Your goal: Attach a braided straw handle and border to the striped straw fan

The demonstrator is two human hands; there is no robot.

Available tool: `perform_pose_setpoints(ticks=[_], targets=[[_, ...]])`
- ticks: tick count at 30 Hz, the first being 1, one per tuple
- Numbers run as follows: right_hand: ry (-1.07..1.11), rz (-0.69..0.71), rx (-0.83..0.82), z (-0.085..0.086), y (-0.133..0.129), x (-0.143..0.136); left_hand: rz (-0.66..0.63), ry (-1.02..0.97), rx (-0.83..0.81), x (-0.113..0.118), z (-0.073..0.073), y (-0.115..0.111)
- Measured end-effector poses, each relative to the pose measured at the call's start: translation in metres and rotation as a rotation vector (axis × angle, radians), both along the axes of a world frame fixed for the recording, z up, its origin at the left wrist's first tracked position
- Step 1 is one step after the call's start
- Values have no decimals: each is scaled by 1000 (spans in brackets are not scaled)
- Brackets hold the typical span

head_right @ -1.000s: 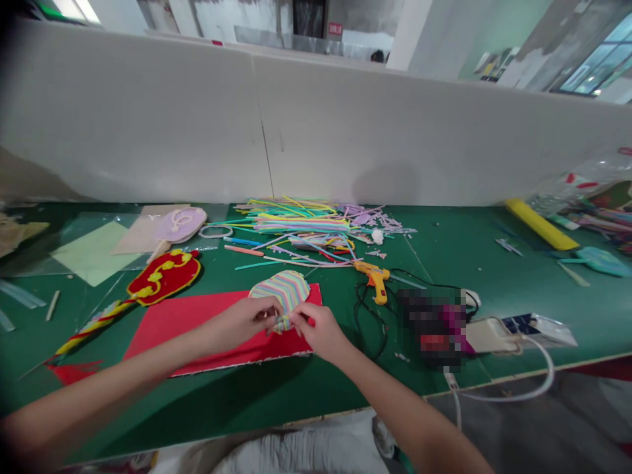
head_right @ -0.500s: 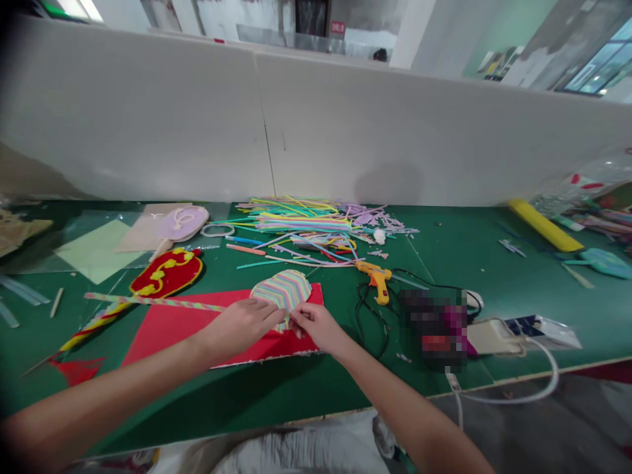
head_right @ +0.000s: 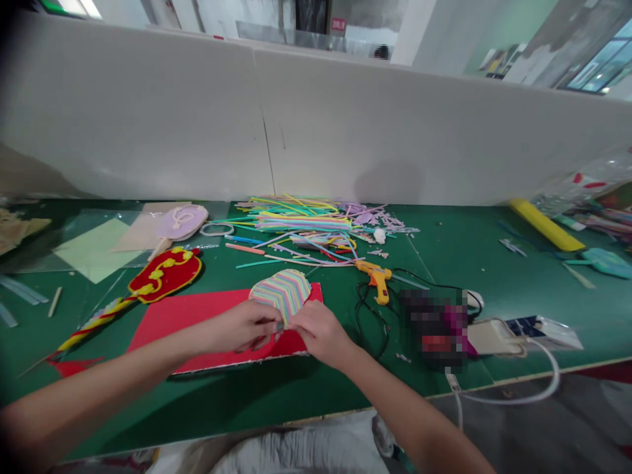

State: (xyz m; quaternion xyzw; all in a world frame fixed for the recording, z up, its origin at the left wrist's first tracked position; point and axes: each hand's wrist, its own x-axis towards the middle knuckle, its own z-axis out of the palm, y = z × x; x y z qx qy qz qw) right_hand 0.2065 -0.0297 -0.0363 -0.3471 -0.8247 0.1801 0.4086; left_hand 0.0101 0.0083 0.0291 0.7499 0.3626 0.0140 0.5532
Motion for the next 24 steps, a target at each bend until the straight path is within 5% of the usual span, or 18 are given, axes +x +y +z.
perform_pose_setpoints(ticks=[3,6,14,18,24], targets=[[-103,37,228,-3,0,4,36,-60,-414,0,-1,3],[-116,52,224,-3,-1,6,-11,-102,-465,-2,-7,5],[359,-86,-784,1,3,2,48,184,469,-6,-16,-4],[705,-166,-944,-3,7,-10,13,375,765,-4,-17,-10],[878,-237,-949,-6,9,-25,-30,406,908,-4,-18,-10]])
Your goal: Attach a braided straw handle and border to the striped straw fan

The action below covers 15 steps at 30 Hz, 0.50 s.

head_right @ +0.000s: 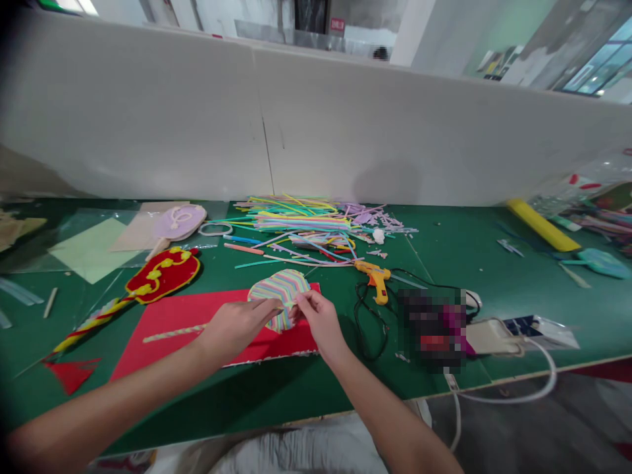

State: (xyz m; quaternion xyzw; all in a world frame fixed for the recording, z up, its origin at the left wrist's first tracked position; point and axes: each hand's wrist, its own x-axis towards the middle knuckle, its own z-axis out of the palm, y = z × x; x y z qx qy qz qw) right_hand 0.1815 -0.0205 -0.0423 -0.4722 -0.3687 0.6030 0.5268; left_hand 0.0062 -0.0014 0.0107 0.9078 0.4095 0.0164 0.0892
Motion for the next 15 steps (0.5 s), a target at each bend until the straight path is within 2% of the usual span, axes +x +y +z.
perform_pose_setpoints(ticks=[5,9,11,12,15], targets=[[-7,-45,-4,0,4,-4,-56,38,66,2,-4,3],[-163,-19,123,5,9,-1,8,-85,-33,6,-8,8],[-264,24,223,6,10,3,76,-263,-224,7,-7,12],[-305,48,270,6,11,6,107,-369,-385,7,-5,15],[-385,92,396,6,11,12,197,-675,-1038,6,-1,23]])
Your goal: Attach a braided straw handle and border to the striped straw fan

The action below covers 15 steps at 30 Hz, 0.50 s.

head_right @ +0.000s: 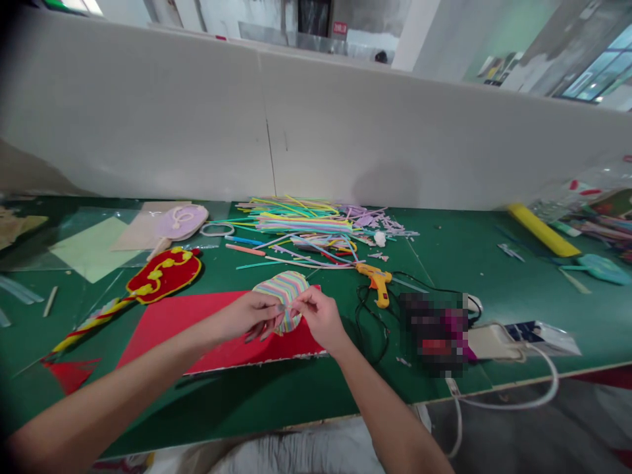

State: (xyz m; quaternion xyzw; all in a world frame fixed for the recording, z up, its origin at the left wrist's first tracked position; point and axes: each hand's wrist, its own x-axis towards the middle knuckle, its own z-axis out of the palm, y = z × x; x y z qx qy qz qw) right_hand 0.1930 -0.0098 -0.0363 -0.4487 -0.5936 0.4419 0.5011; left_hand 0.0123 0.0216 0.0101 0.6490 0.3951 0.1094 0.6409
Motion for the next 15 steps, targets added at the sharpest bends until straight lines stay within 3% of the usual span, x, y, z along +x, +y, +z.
perform_pose_setpoints(ticks=[2,5,9,13,15], targets=[[-24,11,70,0,0,2,37,-139,-301,-1,0,4],[-15,8,104,2,5,1,102,-217,-398,0,-3,6],[170,-76,-64,-1,16,0,195,-320,-370,10,-8,8],[368,-160,-276,-4,22,0,488,-434,-161,26,-8,20],[384,-97,-353,-3,21,-2,580,-451,-32,35,-7,27]])
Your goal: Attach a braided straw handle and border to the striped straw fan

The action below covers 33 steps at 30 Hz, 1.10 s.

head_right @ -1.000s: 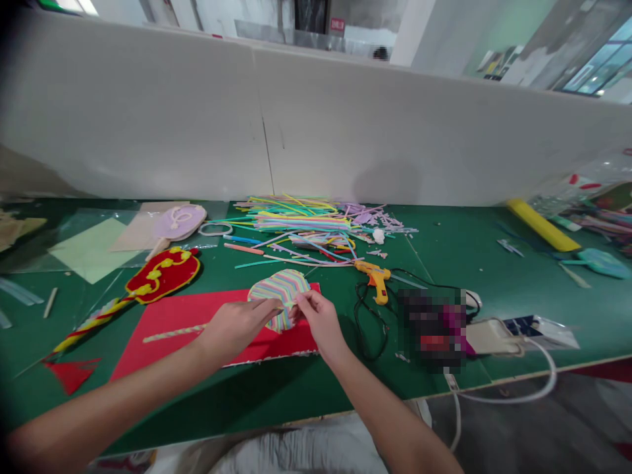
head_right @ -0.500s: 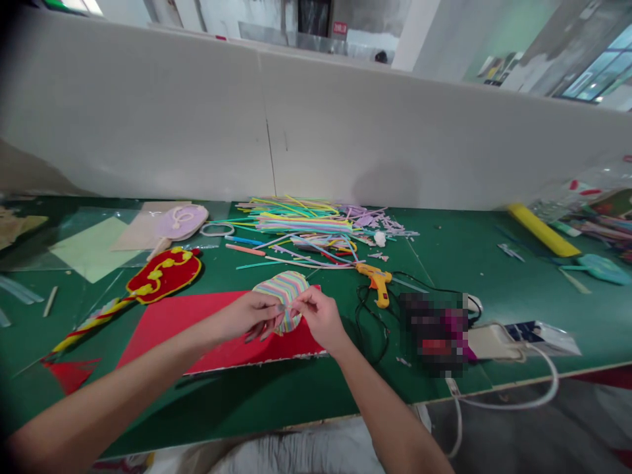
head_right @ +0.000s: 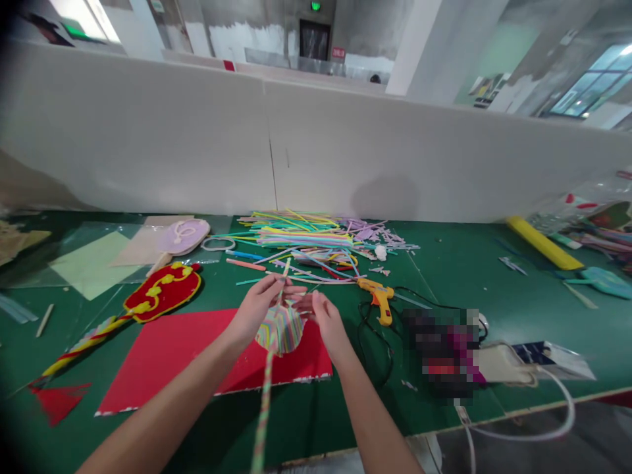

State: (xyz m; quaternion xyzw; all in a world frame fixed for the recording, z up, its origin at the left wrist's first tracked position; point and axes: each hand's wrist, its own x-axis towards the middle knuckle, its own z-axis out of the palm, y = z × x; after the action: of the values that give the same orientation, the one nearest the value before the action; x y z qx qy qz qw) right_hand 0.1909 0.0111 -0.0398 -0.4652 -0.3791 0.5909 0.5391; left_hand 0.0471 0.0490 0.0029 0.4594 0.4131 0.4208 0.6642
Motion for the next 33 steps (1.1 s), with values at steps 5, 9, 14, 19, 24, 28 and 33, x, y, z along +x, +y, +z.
perform_pose_setpoints(ticks=[5,9,14,19,24,28,33], targets=[[75,127,-30,7,-2,-6,5,-3,117,15,0,14],[156,171,-49,8,3,-5,-87,-195,33,16,-3,23],[329,278,-145,9,4,-2,-164,-365,-35,5,-9,37],[428,299,-272,12,5,-6,-222,-339,-46,-6,-6,36],[405,310,-230,20,9,-15,-221,-293,-34,-11,1,32],[157,242,-126,30,9,-21,-140,-194,30,-16,6,31],[-522,27,171,30,3,-35,54,16,132,-15,8,24]])
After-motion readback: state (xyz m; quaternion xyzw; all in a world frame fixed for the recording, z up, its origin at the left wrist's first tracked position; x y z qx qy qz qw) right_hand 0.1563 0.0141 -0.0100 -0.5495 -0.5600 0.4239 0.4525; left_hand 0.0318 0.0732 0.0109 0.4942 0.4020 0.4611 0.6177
